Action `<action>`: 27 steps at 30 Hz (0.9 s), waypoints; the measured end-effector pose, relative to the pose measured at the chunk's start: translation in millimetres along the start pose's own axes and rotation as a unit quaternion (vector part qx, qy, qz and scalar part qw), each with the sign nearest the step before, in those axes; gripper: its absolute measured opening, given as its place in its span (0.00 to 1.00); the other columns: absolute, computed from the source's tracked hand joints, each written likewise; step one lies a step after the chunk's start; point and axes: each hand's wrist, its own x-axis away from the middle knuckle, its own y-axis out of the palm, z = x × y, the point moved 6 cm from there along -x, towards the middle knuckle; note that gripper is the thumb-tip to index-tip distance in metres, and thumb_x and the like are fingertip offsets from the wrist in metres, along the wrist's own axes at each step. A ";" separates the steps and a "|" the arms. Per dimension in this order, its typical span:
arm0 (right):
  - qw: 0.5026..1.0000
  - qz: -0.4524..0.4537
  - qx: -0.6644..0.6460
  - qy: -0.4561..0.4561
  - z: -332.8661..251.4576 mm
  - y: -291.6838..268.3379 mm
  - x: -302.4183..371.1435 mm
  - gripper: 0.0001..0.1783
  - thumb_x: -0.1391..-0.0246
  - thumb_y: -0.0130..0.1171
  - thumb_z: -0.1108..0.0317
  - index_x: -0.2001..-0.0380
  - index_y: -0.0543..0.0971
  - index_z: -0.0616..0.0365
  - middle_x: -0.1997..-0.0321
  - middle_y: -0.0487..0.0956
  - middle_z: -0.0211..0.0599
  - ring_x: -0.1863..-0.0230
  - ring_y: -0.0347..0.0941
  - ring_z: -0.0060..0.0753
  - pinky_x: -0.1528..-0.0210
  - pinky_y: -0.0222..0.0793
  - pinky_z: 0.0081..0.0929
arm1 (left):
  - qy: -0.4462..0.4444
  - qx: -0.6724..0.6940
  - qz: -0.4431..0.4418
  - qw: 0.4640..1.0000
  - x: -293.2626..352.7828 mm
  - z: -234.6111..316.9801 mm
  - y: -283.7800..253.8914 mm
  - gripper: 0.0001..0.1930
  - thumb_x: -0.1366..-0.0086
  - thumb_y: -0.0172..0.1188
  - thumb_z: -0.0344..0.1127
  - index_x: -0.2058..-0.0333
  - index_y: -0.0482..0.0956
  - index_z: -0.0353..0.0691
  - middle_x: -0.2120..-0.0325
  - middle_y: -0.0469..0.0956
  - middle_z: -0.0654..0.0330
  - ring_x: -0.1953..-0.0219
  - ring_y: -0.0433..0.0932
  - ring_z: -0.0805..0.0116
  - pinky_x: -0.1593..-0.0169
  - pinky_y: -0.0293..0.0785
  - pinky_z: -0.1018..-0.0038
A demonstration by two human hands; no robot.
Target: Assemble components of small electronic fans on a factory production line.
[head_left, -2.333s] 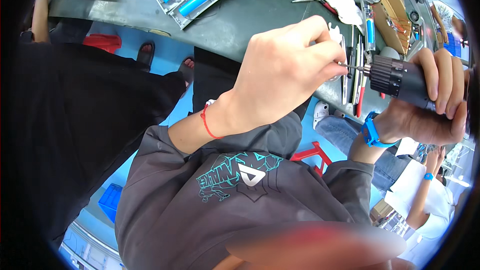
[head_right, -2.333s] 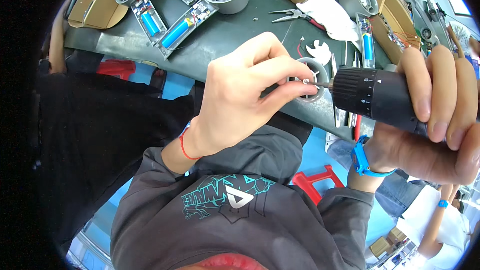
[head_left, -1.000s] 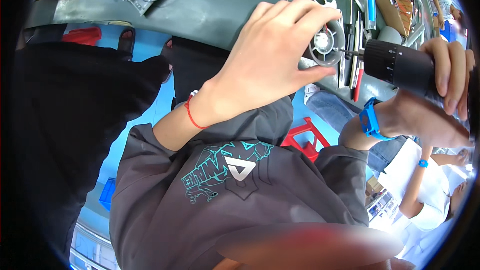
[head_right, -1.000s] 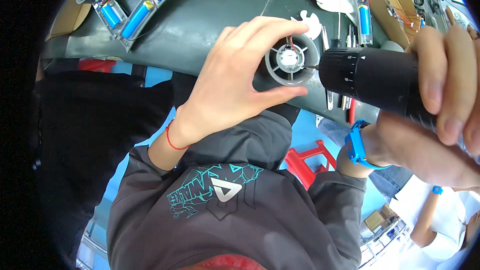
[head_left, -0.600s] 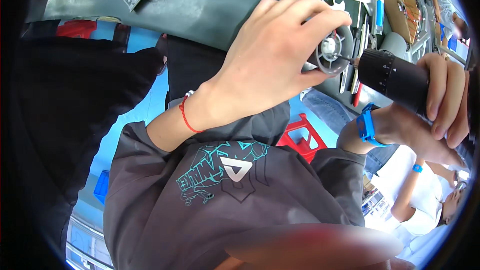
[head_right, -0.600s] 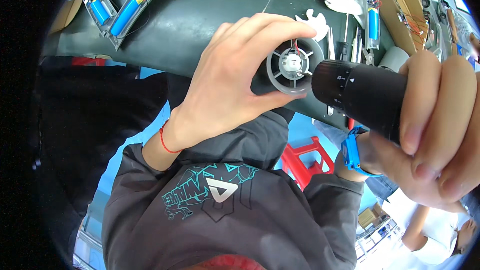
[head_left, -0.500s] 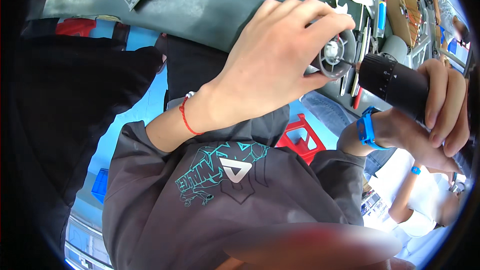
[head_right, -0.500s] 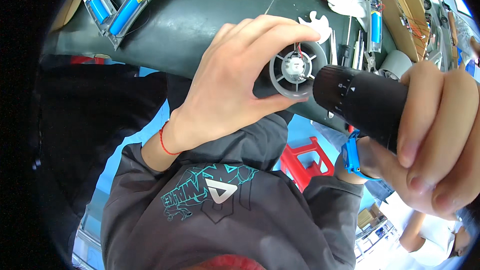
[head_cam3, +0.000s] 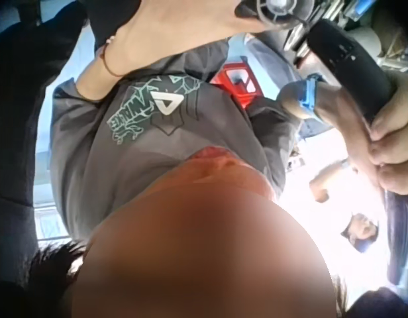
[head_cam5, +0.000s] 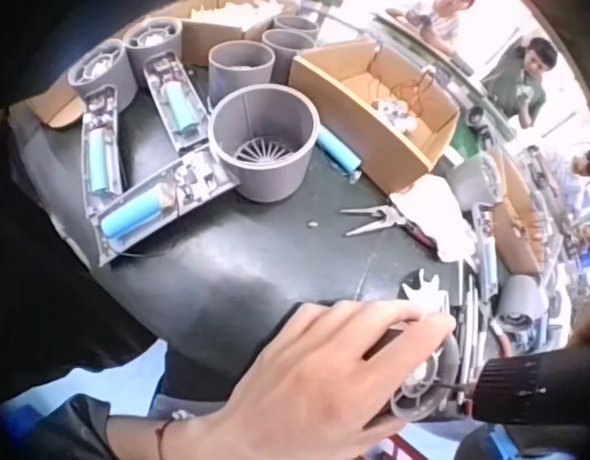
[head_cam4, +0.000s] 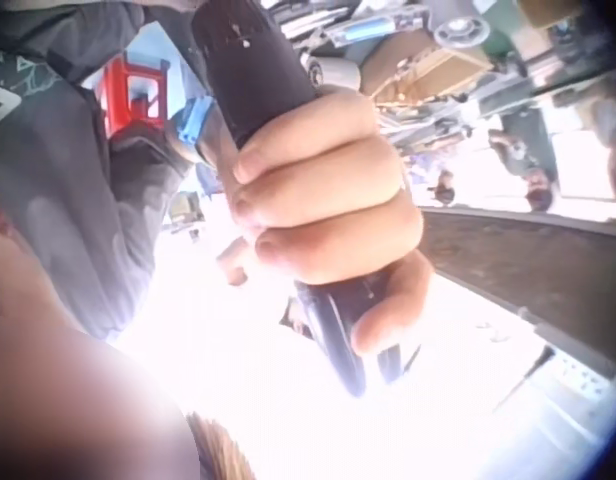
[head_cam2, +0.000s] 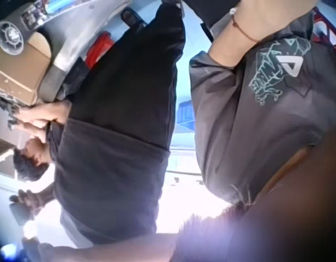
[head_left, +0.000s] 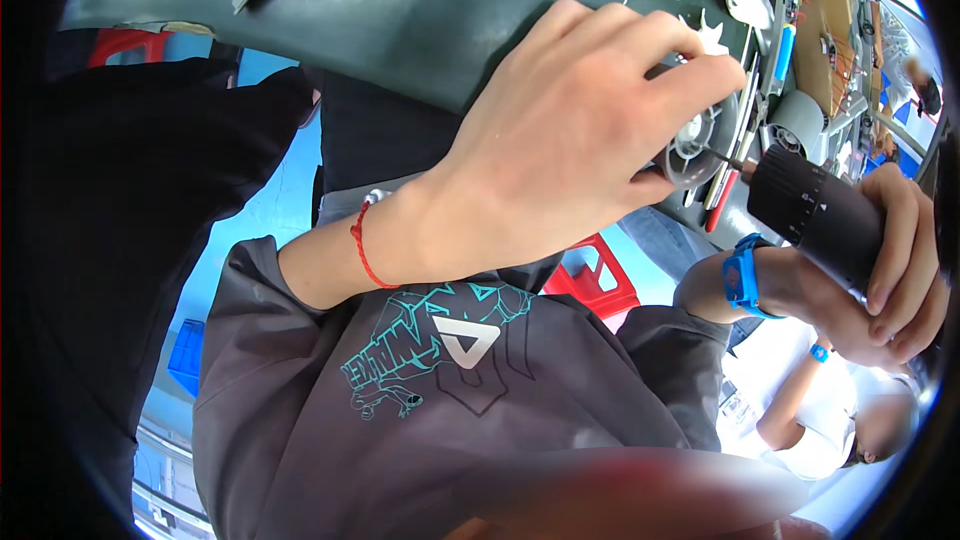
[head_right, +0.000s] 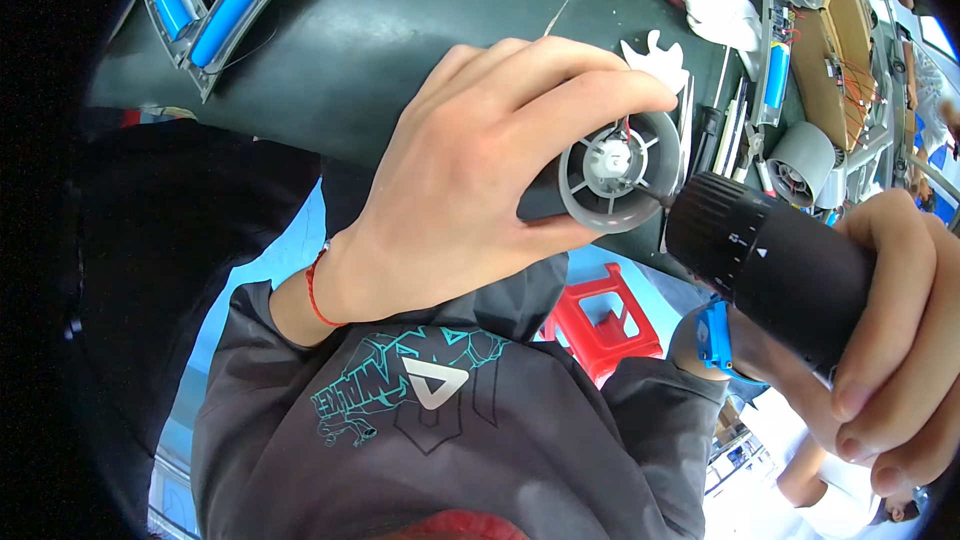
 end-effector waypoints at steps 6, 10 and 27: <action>0.999 -0.018 -0.044 0.007 1.8 2.6 -1.5 0.18 0.65 0.67 0.93 0.80 0.81 0.53 0.77 0.82 0.27 0.74 0.79 0.14 0.65 0.74 0.03 | -0.009 -0.016 -0.002 1.000 1.1 0.4 -3.0 0.29 0.57 0.75 0.35 0.52 0.78 0.52 0.55 0.77 0.67 0.54 0.76 0.63 0.54 0.67 0.68; 0.997 -0.029 -0.076 0.009 4.6 3.5 -2.3 0.18 0.67 0.69 0.93 0.79 0.81 0.55 0.76 0.83 0.29 0.73 0.80 0.15 0.64 0.74 0.02 | -0.009 -0.010 0.007 1.000 2.2 1.1 -5.1 0.28 0.56 0.75 0.35 0.52 0.79 0.52 0.56 0.78 0.67 0.55 0.76 0.63 0.54 0.67 0.68; 0.987 -0.115 -0.004 0.111 28.9 33.7 -32.4 0.15 0.32 0.50 0.62 0.47 0.71 0.55 0.69 0.76 0.32 0.72 0.75 0.27 0.68 0.78 0.24 | -0.007 0.019 0.020 1.000 6.0 2.2 -4.1 0.25 0.58 0.74 0.28 0.58 0.76 0.46 0.61 0.77 0.64 0.55 0.75 0.62 0.53 0.65 0.65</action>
